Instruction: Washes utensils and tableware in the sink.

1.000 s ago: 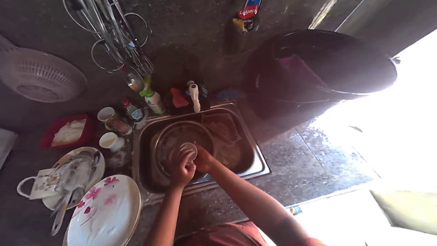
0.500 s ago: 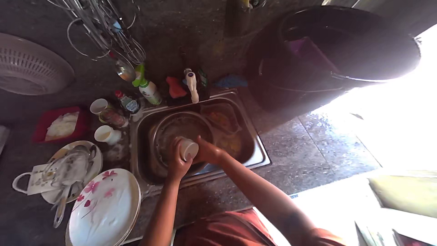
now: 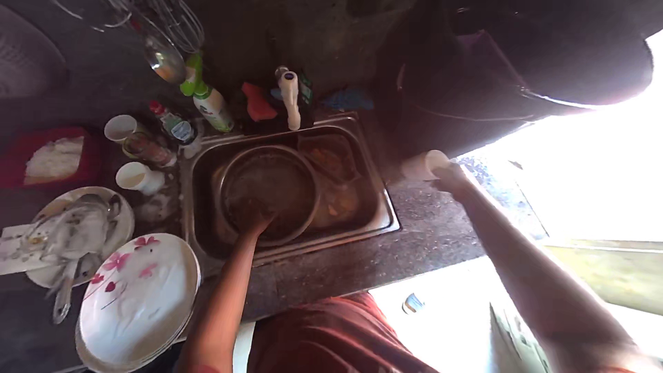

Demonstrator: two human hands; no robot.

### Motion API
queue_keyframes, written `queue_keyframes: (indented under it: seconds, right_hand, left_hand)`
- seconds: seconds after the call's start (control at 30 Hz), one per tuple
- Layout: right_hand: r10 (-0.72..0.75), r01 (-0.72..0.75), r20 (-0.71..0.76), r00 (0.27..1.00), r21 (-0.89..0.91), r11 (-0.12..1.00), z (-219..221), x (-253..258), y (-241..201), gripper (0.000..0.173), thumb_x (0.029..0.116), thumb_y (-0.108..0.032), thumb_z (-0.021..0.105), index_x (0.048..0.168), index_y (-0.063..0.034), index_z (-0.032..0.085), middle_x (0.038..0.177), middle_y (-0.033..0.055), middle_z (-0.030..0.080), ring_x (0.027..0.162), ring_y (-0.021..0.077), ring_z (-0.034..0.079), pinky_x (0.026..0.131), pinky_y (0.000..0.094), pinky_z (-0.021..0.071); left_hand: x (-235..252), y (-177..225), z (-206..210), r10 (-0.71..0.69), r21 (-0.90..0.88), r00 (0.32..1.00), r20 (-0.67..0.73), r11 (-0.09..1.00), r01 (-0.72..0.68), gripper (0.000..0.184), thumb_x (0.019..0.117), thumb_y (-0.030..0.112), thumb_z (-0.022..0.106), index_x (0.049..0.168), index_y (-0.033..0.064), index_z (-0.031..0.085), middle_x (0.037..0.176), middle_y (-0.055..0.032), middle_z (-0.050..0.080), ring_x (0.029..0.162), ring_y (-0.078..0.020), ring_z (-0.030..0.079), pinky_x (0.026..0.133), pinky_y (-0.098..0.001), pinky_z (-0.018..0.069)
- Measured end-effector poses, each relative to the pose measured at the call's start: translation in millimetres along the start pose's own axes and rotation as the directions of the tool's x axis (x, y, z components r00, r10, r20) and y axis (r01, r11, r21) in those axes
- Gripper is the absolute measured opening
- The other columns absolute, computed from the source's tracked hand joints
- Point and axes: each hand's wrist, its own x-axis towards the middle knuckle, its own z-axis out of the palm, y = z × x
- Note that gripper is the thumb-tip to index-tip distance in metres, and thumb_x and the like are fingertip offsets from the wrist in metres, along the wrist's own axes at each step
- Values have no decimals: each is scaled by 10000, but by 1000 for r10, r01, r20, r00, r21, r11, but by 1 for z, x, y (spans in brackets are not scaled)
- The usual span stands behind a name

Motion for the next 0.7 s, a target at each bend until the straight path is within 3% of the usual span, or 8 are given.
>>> queue_keyframes:
  seconds: [0.13, 0.2, 0.27, 0.37, 0.4, 0.47, 0.57, 0.7]
  right_hand:
    - [134, -137, -41, 990, -72, 988, -35, 27, 40, 356, 1089, -220, 420, 1313, 31, 535, 1037, 156, 663, 744, 151, 611, 703, 339, 514]
    - [166, -166, -23, 986, 1, 986, -38, 31, 50, 328, 1099, -225, 408, 1244, 19, 573, 972, 124, 666, 705, 130, 596, 661, 308, 497]
    - [178, -173, -76, 981, 64, 983, -36, 33, 48, 339, 1088, -273, 430, 1277, -19, 551, 1010, 124, 675, 726, 139, 624, 641, 304, 507]
    - [3, -56, -326, 945, -153, 987, -34, 12, 22, 684, 1031, -281, 591, 1587, -25, 285, 1554, 272, 399, 1339, 361, 520, 1077, 507, 451]
    - [-148, 48, -396, 906, -252, 966, -29, -6, 10, 731, 1007, -269, 602, 1599, -14, 257, 1613, 299, 292, 1422, 433, 430, 1136, 557, 396]
    - [-370, 253, -424, 826, -307, 917, 4, -60, -27, 621, 1012, -214, 580, 1545, 10, 353, 1533, 326, 395, 1370, 455, 475, 1120, 547, 414]
    - [-419, 400, 8, 908, -313, 861, 107, -130, -69, 498, 1031, -169, 572, 1473, 32, 459, 1364, 281, 590, 1268, 377, 590, 1086, 515, 457]
    - [-412, 808, 713, 567, -384, 447, 261, -130, -84, 590, 982, -238, 643, 1526, -94, 463, 1607, 157, 394, 1483, 344, 368, 1203, 542, 324]
  left_hand:
    - [12, 14, 3, 14, 25, 994, 110, 1000, -17, 756, 972, 435, 655, 1548, 14, 402, 1628, -268, 300, 1535, -428, 230, 1237, -620, 162]
    - [19, 15, 13, 67, 71, 983, 173, 994, -80, 736, 1018, 229, 603, 1620, 29, 232, 1662, -294, 178, 1555, -440, 156, 1256, -582, 137]
    - [25, 16, 15, 150, 106, 973, 177, 980, -170, 688, 1020, 181, 593, 1605, 12, 272, 1646, -288, 239, 1536, -434, 227, 1247, -568, 187]
    - [27, 21, 6, 174, 87, 967, 188, 977, -193, 521, 1035, 245, 570, 1502, 33, 478, 1567, -213, 436, 1476, -389, 376, 1216, -564, 282]
    - [24, 23, 3, 156, 72, 968, 194, 982, -173, 488, 1046, 260, 553, 1474, 29, 516, 1540, -217, 469, 1467, -391, 392, 1212, -567, 288]
    - [22, 28, 6, 139, 42, 975, 173, 988, -148, 458, 1054, 296, 536, 1440, 50, 561, 1520, -213, 495, 1455, -388, 414, 1197, -569, 317]
    - [25, 32, 27, 181, -23, 977, 115, 984, -179, 464, 1045, 140, 515, 1498, 46, 491, 1601, -222, 380, 1503, -393, 333, 1217, -542, 309]
    - [41, 35, 35, 123, -204, 992, 7, 972, -119, 473, 1019, 258, 612, 1430, 34, 542, 1430, -214, 568, 1334, -376, 549, 1121, -545, 439]
